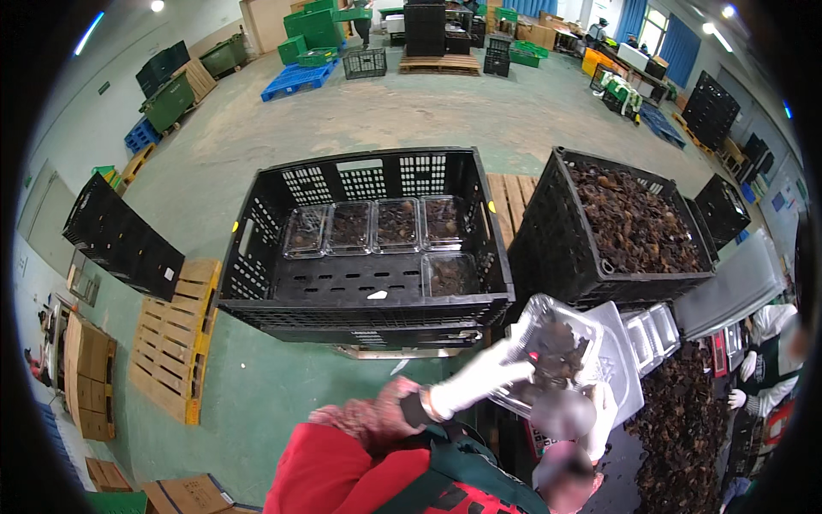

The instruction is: The person repeatedly scoops dark dried mushrooms from a large pile on a table, places them on a digital scale, and then transfers the weighed mushrooms into clear plastic containers. The containers are then placed into black crates.

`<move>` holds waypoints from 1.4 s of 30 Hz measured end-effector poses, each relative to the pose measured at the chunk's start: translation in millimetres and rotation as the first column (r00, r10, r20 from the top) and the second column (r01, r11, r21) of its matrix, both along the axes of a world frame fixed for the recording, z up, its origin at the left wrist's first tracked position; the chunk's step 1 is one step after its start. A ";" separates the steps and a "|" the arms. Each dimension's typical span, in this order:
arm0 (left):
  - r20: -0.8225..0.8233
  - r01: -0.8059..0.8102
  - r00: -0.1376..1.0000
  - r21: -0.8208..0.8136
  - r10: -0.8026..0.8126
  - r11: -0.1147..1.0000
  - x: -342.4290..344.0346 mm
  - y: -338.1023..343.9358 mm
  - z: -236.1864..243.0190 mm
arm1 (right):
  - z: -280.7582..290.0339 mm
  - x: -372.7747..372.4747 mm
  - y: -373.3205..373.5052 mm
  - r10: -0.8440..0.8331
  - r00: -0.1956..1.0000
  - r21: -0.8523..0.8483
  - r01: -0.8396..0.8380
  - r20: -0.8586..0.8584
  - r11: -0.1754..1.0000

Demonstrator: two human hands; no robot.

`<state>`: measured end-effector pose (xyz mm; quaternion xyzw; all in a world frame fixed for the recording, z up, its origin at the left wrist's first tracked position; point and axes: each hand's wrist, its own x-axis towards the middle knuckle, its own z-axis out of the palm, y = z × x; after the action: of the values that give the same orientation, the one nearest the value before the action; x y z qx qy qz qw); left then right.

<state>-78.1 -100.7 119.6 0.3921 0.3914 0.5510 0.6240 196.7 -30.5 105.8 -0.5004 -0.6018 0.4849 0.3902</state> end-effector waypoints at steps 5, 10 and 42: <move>-0.171 -0.375 0.918 -0.073 0.359 0.924 -166.1 -37.7 111.4 | 13.5 -48.6 -3.2 0.107 0.969 0.045 -0.120 0.223 0.992; -0.174 -0.351 0.936 -0.479 0.305 0.805 -297.5 -37.6 71.5 | -4.8 -62.8 -8.1 0.151 0.987 -0.200 -0.159 -0.054 0.967; -0.961 -0.252 0.247 -0.188 -0.125 0.949 -304.6 28.3 -18.5 | -51.8 -11.9 -131.4 -0.274 0.956 -0.332 0.295 0.109 0.896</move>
<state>-382.7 -72.4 101.0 0.5287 0.7862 0.1521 0.2816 184.8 -161.9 54.0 -0.6575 -0.4395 0.5053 0.3453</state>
